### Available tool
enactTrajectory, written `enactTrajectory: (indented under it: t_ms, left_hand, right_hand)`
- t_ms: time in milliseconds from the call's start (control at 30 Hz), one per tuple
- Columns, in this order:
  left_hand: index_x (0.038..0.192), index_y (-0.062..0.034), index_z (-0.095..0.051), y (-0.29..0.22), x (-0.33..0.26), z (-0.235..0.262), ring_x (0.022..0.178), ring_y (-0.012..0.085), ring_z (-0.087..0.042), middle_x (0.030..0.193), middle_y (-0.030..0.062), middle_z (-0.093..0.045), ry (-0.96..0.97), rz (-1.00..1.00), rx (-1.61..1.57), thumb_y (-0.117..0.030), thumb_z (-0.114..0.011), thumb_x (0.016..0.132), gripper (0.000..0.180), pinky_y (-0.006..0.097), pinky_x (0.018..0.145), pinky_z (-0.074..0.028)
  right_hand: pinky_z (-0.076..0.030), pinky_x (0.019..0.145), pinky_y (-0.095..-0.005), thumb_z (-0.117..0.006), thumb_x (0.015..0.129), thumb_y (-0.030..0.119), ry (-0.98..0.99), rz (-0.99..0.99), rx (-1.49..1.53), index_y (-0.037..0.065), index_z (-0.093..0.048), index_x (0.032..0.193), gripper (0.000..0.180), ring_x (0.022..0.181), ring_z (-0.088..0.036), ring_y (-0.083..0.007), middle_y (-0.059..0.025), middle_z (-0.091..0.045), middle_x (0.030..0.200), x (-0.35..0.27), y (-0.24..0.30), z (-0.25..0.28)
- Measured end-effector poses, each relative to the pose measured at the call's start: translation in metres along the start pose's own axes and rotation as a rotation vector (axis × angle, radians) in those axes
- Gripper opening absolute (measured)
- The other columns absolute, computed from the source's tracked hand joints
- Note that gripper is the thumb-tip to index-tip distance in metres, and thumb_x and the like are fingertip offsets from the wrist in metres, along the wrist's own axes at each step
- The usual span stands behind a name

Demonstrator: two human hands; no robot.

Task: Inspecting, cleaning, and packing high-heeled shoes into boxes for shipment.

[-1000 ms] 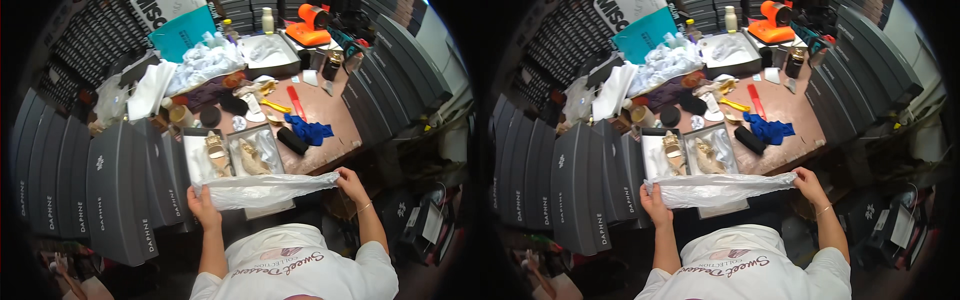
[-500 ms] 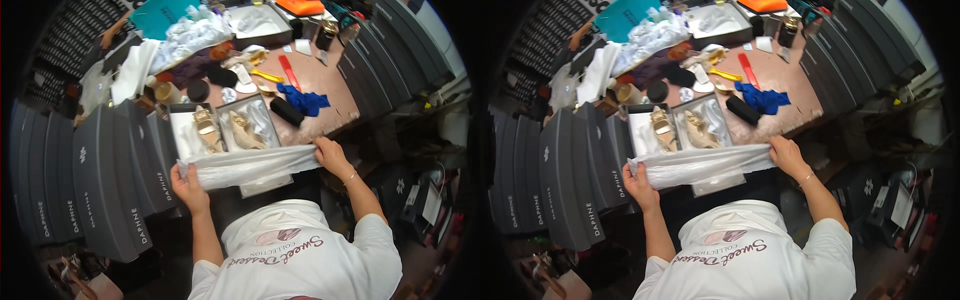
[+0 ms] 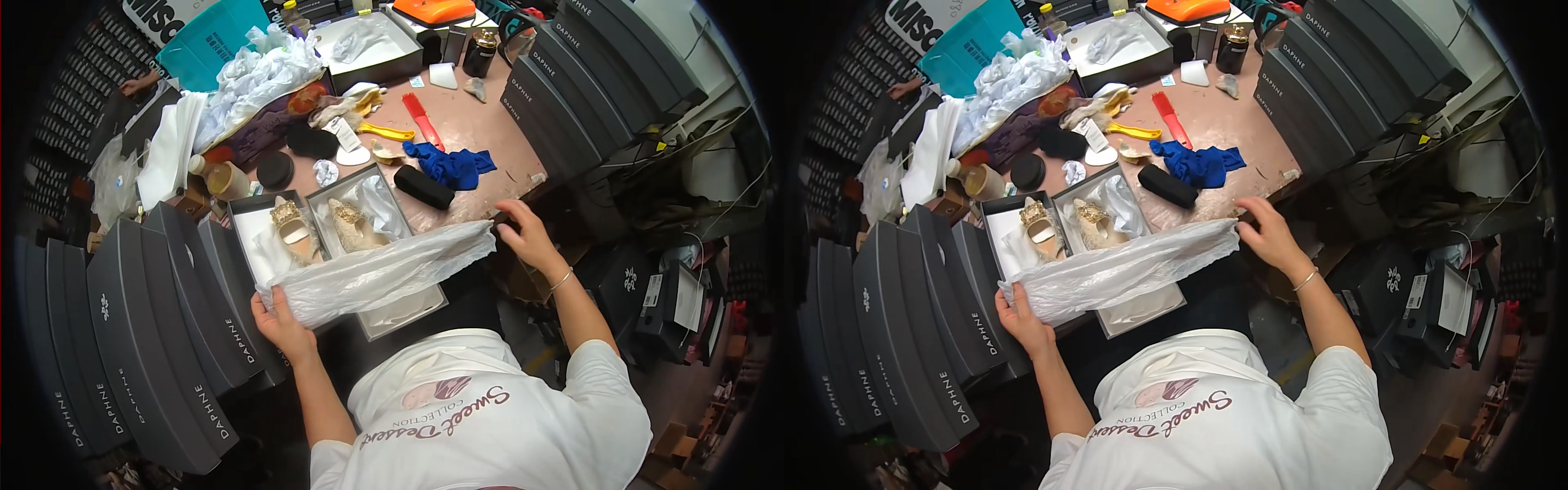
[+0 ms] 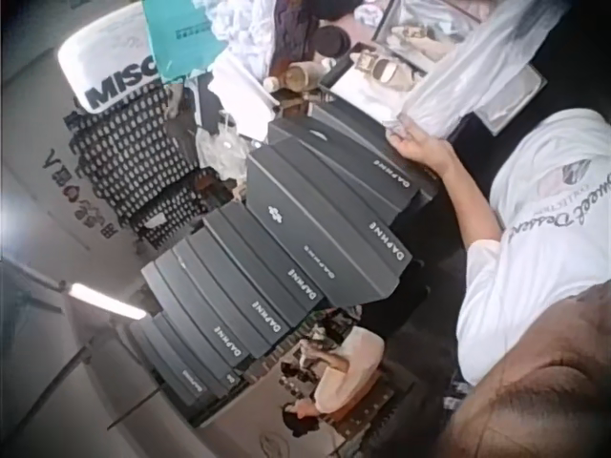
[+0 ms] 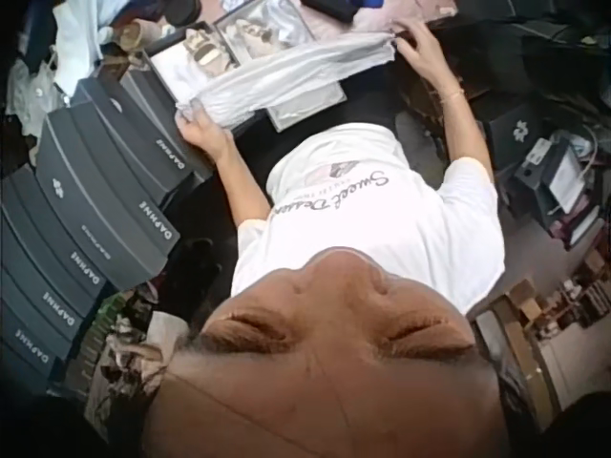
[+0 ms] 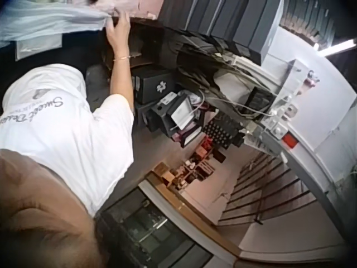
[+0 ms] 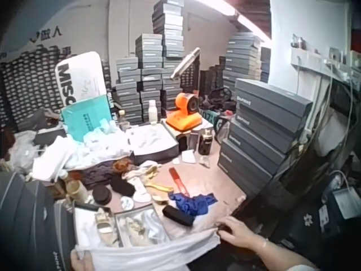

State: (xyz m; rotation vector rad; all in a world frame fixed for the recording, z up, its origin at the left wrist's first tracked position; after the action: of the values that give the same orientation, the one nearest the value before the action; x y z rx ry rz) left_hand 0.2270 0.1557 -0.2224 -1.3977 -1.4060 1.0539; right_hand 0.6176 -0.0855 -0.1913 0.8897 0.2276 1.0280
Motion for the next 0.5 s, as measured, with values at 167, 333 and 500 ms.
enactTrajectory:
  t_ms: [167, 333, 500]
  left_hand:
    - [0.111, 0.002, -0.053, 0.014, 0.013, -0.003, 0.089, 0.015, -0.061, 0.102, 0.0092, -0.062, 0.087, 0.175, -0.1, -0.012, -0.055, 0.095, 0.021, 0.029, 0.079, -0.051]
    - [0.115, 0.0021, -0.053, 0.022, 0.016, -0.002, 0.091, 0.0163, -0.062, 0.105, 0.0108, -0.063, 0.087, 0.215, -0.118, -0.012, -0.053, 0.096, 0.024, 0.03, 0.08, -0.051]
    - [0.118, 0.002, -0.053, 0.021, 0.023, -0.013, 0.093, 0.0178, -0.063, 0.107, 0.0114, -0.063, 0.109, 0.275, -0.145, -0.011, -0.052, 0.096, 0.026, 0.031, 0.082, -0.051]
  right_hand:
    - [-0.035, 0.099, -0.0414, -0.072, 0.066, 0.01, 0.119, 0.394, -0.46, 0.01, -0.055, 0.111, 0.048, 0.112, -0.052, -0.0268, -0.0103, -0.053, 0.118, 0.01, 0.034, -0.067]
    - [-0.035, 0.095, -0.0428, -0.075, 0.062, 0.011, -0.067, 0.482, -0.498, 0.013, -0.054, 0.109, 0.052, 0.104, -0.054, -0.0236, -0.0076, -0.054, 0.109, 0.016, 0.041, -0.081]
    - [-0.038, 0.088, -0.0405, -0.069, 0.066, 0.004, -0.101, 0.475, -0.478, 0.011, -0.054, 0.109, 0.046, 0.093, -0.058, -0.0232, -0.0066, -0.055, 0.107, 0.026, 0.014, -0.083]
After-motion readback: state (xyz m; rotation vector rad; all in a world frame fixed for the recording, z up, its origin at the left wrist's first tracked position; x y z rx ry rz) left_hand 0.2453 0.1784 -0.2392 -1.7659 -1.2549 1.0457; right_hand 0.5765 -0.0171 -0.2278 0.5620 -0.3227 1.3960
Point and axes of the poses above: each hand's wrist, its own x-axis towards the middle knuckle, its own z-axis out of the back of the hand, y = z × x, the point moved 9 cm from there along x, towards the middle knuckle
